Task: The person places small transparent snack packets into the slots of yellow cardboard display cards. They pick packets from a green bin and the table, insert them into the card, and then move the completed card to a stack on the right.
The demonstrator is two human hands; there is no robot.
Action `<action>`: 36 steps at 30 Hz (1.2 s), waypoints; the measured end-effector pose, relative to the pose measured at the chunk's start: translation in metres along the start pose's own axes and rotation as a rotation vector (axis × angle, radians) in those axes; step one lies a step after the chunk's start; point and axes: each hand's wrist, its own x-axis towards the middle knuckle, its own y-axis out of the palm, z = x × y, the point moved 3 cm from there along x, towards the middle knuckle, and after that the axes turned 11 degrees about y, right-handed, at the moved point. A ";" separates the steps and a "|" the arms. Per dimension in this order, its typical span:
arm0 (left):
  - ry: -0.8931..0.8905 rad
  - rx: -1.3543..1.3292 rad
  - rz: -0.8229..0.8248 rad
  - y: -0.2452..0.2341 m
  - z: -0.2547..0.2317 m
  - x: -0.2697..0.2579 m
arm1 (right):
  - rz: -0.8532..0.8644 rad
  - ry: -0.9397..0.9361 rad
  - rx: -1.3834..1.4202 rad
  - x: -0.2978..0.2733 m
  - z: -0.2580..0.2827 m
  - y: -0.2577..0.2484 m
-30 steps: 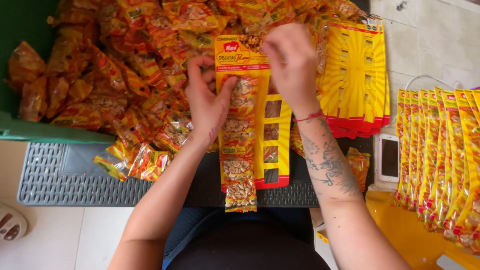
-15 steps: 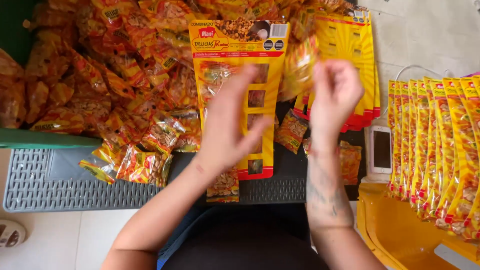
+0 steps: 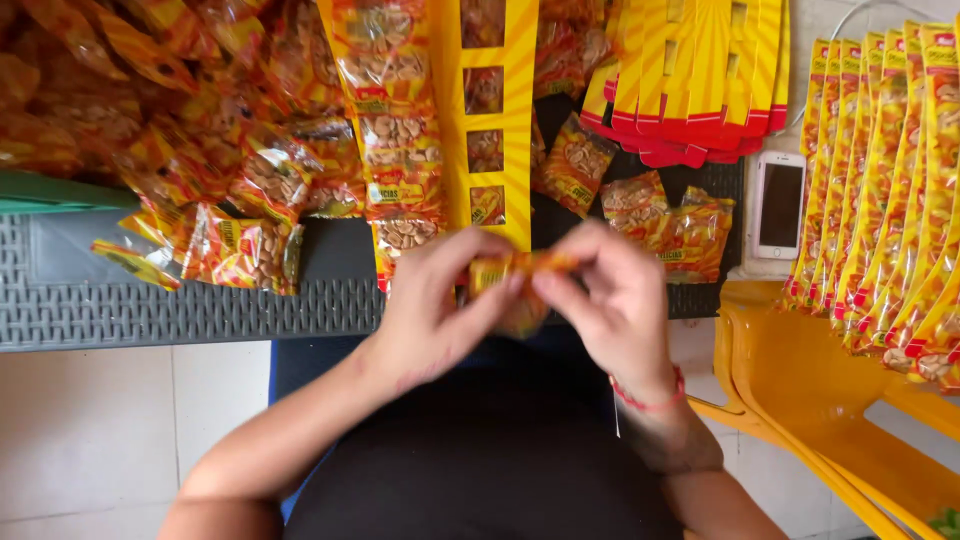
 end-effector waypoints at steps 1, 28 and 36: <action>-0.064 0.045 0.062 -0.001 -0.007 -0.013 | 0.043 0.069 -0.009 -0.010 -0.001 -0.002; 0.239 1.152 0.631 0.058 0.057 -0.060 | -0.458 -0.260 -1.133 0.169 -0.089 -0.055; 0.108 0.678 0.533 0.037 0.040 -0.038 | -0.585 -0.466 -0.859 0.158 -0.057 -0.078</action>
